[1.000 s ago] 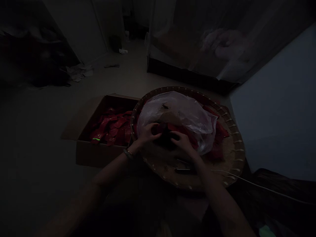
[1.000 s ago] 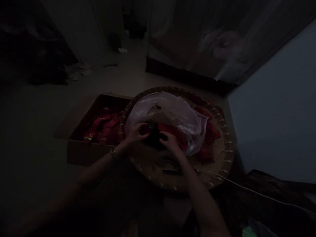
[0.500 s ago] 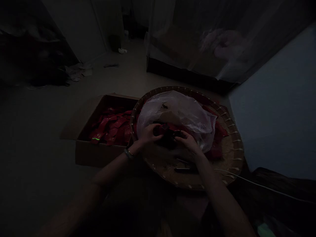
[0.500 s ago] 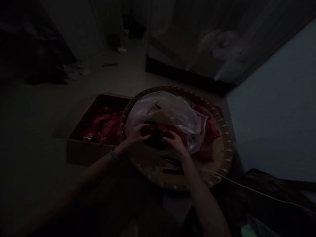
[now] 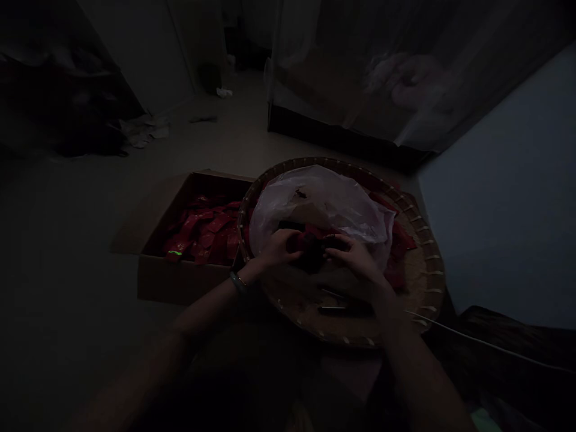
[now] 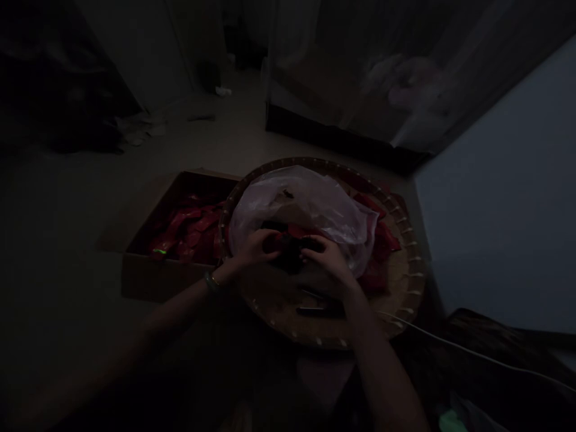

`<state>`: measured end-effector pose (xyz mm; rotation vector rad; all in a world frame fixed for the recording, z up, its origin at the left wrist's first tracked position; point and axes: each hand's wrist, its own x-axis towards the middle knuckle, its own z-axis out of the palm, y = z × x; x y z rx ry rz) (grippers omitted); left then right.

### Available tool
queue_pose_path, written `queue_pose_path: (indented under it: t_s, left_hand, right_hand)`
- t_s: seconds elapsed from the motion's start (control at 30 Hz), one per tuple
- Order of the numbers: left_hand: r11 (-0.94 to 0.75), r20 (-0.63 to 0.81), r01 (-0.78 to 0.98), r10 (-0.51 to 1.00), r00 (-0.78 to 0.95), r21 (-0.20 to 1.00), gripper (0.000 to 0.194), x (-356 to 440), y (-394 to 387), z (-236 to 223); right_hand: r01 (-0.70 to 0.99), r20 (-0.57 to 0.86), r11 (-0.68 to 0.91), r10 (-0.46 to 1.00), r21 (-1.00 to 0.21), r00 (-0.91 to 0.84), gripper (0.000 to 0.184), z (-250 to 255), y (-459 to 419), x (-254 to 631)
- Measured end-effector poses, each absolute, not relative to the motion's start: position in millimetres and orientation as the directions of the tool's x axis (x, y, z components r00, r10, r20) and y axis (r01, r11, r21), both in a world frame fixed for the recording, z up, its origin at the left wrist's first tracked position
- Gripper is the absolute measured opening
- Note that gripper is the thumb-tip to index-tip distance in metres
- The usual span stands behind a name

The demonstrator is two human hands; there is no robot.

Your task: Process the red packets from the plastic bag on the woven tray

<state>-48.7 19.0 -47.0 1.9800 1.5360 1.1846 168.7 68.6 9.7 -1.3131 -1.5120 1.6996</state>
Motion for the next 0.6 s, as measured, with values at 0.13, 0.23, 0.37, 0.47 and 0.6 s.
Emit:
queue_pose_path:
  t_s: [0.13,0.23,0.37,0.47,0.6]
  left_hand:
    - [-0.362,0.403,0.63,0.912,0.084,0.687,0.045,-43.6,18.4,-47.6]
    - [-0.366,0.4,0.643,0.911,0.1,0.673,0.046,-40.4,17.3,-45.9]
    - [-0.369,0.392,0.65,0.912,0.117,0.664,0.045,-38.4,14.7,-40.7]
    - [-0.376,0.4,0.664,0.908,0.126,0.646,0.046,-38.8,13.9,-39.5]
    - [-0.369,0.402,0.676,0.908,0.116,0.638,0.046,-40.1,15.0,-43.1]
  right_hand:
    - [0.444,-0.167,0.094,0.842,-0.891,-0.513,0.035,34.2,73.2,163.2]
    - [0.577,-0.059,0.385,0.795,-0.72,-0.603,0.031,45.5,74.5,152.5]
    - [0.664,-0.083,0.53,0.746,-0.527,-0.661,0.032,49.5,73.0,138.7]
    - [0.676,-0.085,0.56,0.737,-0.478,-0.67,0.033,49.5,71.7,133.0]
    - [0.7,-0.073,0.531,0.77,-0.477,-0.633,0.037,50.9,70.2,130.1]
